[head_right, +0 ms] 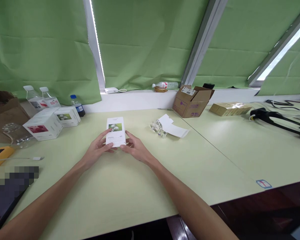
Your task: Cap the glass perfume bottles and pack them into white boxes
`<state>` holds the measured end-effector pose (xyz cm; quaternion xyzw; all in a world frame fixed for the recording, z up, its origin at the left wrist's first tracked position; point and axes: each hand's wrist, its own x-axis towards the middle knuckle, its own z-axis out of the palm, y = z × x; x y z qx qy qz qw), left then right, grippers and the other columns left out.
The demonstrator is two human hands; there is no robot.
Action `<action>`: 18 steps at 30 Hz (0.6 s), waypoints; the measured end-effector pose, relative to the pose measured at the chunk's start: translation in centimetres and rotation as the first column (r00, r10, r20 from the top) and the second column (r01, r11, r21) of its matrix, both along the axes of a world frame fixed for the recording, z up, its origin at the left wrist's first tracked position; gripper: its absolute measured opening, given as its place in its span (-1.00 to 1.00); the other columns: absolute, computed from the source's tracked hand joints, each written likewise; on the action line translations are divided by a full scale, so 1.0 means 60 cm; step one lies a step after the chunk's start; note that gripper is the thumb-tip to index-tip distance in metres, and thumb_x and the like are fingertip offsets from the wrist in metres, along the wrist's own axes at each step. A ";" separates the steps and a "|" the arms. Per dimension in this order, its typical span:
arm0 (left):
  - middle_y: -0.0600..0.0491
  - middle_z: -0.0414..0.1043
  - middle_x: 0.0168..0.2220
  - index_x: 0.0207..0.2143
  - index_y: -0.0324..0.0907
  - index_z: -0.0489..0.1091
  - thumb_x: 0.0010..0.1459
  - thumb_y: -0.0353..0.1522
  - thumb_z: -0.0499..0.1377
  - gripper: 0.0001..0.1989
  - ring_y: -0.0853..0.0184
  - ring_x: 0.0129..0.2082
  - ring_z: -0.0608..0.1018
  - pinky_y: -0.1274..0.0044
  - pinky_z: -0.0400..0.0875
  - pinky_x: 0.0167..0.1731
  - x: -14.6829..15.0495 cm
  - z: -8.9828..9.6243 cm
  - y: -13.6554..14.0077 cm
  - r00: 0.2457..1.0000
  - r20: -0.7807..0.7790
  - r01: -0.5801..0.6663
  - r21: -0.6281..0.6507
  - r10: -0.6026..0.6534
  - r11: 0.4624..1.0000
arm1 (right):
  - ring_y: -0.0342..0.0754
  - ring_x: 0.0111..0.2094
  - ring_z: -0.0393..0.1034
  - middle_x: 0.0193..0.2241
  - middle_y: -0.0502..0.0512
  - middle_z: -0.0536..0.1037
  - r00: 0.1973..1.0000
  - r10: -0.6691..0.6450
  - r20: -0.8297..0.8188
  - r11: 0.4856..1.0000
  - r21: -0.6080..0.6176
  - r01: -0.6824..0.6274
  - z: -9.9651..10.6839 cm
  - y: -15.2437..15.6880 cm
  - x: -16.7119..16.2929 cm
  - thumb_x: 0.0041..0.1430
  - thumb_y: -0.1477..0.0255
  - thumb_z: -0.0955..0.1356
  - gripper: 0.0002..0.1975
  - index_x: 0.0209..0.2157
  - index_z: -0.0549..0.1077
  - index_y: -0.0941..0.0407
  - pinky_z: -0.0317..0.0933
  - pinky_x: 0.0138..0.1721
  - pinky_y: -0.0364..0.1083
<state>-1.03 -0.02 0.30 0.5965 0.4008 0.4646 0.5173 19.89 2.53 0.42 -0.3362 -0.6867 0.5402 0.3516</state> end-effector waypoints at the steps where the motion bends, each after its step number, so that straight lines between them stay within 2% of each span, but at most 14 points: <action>1: -0.07 0.34 0.07 0.25 0.01 -0.04 0.09 -0.18 0.18 -0.28 0.22 -0.22 0.54 0.26 0.45 -0.15 0.000 0.000 0.000 1.000 0.000 0.001 -0.003 -0.001 1.000 | -0.02 -0.23 0.37 -0.06 0.20 0.47 1.000 -0.010 -0.001 1.000 0.000 0.010 -0.001 0.000 0.001 0.10 0.25 0.37 -0.15 0.30 -0.15 0.01 0.28 -0.15 0.06; 3: -0.08 0.33 0.07 0.25 0.00 -0.04 0.09 -0.17 0.17 -0.29 0.22 -0.23 0.55 0.26 0.45 -0.15 -0.001 0.001 0.000 1.000 0.001 0.001 -0.008 -0.001 1.000 | -0.04 -0.25 0.38 -0.07 0.18 0.49 1.000 -0.012 -0.007 1.000 0.011 0.013 -0.001 0.001 0.003 0.10 0.26 0.38 -0.12 0.30 -0.22 -0.03 0.27 -0.12 0.07; 4: -0.09 0.33 0.07 0.25 0.00 -0.04 0.10 -0.17 0.17 -0.29 0.22 -0.23 0.55 0.26 0.45 -0.15 -0.001 0.001 0.000 1.000 0.002 0.000 -0.010 0.000 1.000 | -0.05 -0.24 0.38 -0.08 0.16 0.49 1.000 -0.002 -0.011 1.000 0.018 0.002 -0.001 0.001 0.004 0.10 0.26 0.37 -0.14 0.30 -0.19 -0.05 0.26 -0.11 0.08; 9: -0.05 0.35 0.05 0.25 0.04 -0.04 0.07 -0.18 0.20 -0.27 0.23 -0.20 0.53 0.27 0.45 -0.14 -0.002 0.000 0.001 1.000 -0.016 0.000 -0.008 -0.001 1.000 | -0.01 -0.15 0.37 -0.05 0.14 0.46 0.999 0.040 -0.010 0.998 0.039 -0.040 0.003 0.001 0.004 0.13 0.26 0.35 -0.35 0.23 0.10 -0.02 0.25 -0.07 0.06; 18: -0.03 0.37 0.01 0.24 0.05 -0.03 0.04 -0.20 0.23 -0.25 0.25 -0.21 0.52 0.28 0.46 -0.15 0.000 -0.003 -0.001 0.999 -0.043 -0.011 -0.003 0.011 1.000 | 0.00 -0.16 0.37 -0.11 0.15 0.48 0.998 0.032 0.046 0.997 0.069 -0.035 0.006 0.000 0.005 0.12 0.26 0.36 -0.35 0.22 0.12 0.00 0.25 -0.08 0.08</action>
